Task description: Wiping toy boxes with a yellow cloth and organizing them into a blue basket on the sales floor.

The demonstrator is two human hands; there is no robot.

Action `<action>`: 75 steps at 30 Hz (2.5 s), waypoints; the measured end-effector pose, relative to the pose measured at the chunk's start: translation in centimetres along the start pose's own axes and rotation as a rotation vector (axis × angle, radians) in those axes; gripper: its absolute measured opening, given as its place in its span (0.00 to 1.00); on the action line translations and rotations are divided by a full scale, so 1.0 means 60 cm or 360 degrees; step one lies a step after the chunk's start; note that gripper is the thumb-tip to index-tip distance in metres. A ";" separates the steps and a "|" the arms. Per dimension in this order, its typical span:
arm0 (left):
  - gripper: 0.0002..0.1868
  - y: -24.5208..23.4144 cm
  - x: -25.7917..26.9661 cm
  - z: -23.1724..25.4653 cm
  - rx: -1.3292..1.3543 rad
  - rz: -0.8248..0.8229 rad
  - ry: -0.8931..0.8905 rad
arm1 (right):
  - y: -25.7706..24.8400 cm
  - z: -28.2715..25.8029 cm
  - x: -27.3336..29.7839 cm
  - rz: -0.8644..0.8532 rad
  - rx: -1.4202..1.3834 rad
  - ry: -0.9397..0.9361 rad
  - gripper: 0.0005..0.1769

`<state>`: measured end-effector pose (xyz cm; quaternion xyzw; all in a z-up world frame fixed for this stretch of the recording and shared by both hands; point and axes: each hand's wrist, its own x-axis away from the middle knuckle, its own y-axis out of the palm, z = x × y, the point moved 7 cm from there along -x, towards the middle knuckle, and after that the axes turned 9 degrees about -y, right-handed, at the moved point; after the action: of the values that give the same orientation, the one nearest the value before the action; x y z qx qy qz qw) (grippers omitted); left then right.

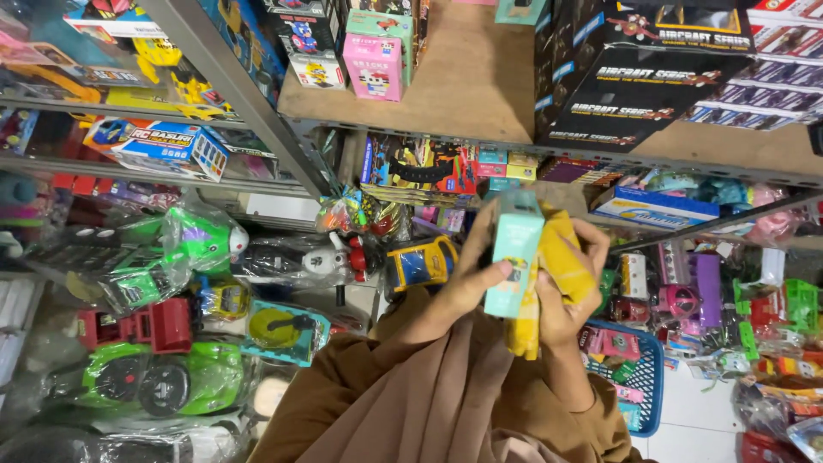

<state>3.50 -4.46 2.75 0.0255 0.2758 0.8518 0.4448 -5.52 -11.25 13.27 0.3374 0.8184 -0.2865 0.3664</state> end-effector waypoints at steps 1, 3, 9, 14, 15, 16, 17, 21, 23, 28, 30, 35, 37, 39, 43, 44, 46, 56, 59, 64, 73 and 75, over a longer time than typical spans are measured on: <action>0.53 0.008 -0.006 0.013 0.0001 0.0000 0.0005 | -0.006 0.023 -0.001 -0.0002 0.0000 -0.0004 0.15; 0.53 0.035 -0.007 0.045 -0.0151 -0.0143 0.0091 | -0.024 0.076 0.007 0.0112 -0.0231 0.0118 0.18; 0.49 -0.006 -0.032 0.029 -0.0010 0.0274 0.0199 | 0.014 0.227 0.127 0.0129 -0.0823 0.1030 0.23; 0.47 -0.035 -0.067 0.042 0.0150 0.0366 0.0058 | 0.026 0.124 0.079 0.0112 -0.0376 0.0721 0.19; 0.47 -0.034 -0.074 0.032 0.0332 0.0285 -0.0064 | 0.025 0.078 0.044 0.0063 -0.0217 0.0402 0.17; 0.47 -0.037 -0.076 0.019 0.0329 0.0285 -0.0062 | 0.020 0.079 0.032 0.0064 -0.0220 0.0401 0.17; 0.48 -0.028 -0.079 0.007 0.0336 0.0112 -0.0062 | 0.014 0.068 0.016 0.0017 0.0059 0.0216 0.18; 0.50 0.008 -0.088 0.039 0.0363 -0.0222 -0.0042 | 0.006 0.082 -0.022 0.0007 0.0182 0.0045 0.21; 0.51 -0.004 -0.097 0.033 0.0235 -0.0176 -0.0010 | 0.012 0.141 0.000 0.0121 -0.0037 0.0264 0.20; 0.50 -0.041 -0.128 0.018 0.0090 0.0222 0.0173 | 0.040 0.291 0.131 0.0246 -0.0569 0.1073 0.20; 0.50 -0.072 -0.135 0.009 -0.0004 0.0521 0.0277 | 0.053 0.310 0.181 0.0314 -0.0670 0.1402 0.22; 0.55 -0.068 -0.153 0.007 -0.0111 0.0633 0.0465 | 0.038 0.352 0.263 0.0432 -0.1202 0.1699 0.24; 0.58 -0.073 -0.160 -0.006 -0.0210 0.0624 0.0539 | 0.031 0.338 0.235 0.0475 -0.1525 0.1627 0.23; 0.58 -0.093 -0.173 -0.024 -0.0340 0.0758 0.0491 | 0.025 0.322 0.215 0.0781 -0.1549 0.2127 0.24; 0.60 -0.137 -0.216 -0.033 -0.0850 0.0990 0.0506 | -0.031 0.352 0.232 0.0726 -0.1377 0.1958 0.23; 0.60 -0.147 -0.232 -0.028 -0.0961 0.1027 0.0561 | -0.047 0.357 0.238 0.0687 -0.1303 0.1883 0.22; 0.60 -0.166 -0.276 -0.028 -0.1060 0.1029 0.0608 | -0.071 0.366 0.253 0.0683 -0.1209 0.1802 0.22; 0.59 -0.236 -0.508 -0.069 -0.1458 0.1358 0.0717 | -0.090 0.386 0.330 0.0689 -0.1060 0.1927 0.20; 0.58 -0.238 -0.557 -0.076 -0.1582 0.1365 0.0716 | -0.089 0.375 0.319 0.0750 -0.1081 0.1939 0.20; 0.57 -0.256 -0.600 -0.103 -0.1620 0.1252 0.0732 | -0.104 0.364 0.304 0.0846 -0.1078 0.1880 0.22; 0.50 -0.296 -0.632 -0.140 -0.1473 0.1162 0.0666 | -0.113 0.349 0.303 0.0923 -0.1022 0.1856 0.22; 0.51 -0.319 -0.648 -0.160 -0.1400 0.1137 0.0549 | -0.103 0.336 0.276 0.0932 -0.1054 0.1832 0.24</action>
<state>38.41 -30.07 -6.94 -0.2089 -0.0606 0.9749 0.0480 -10.38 -23.78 -9.91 0.5115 0.8015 0.3091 0.0221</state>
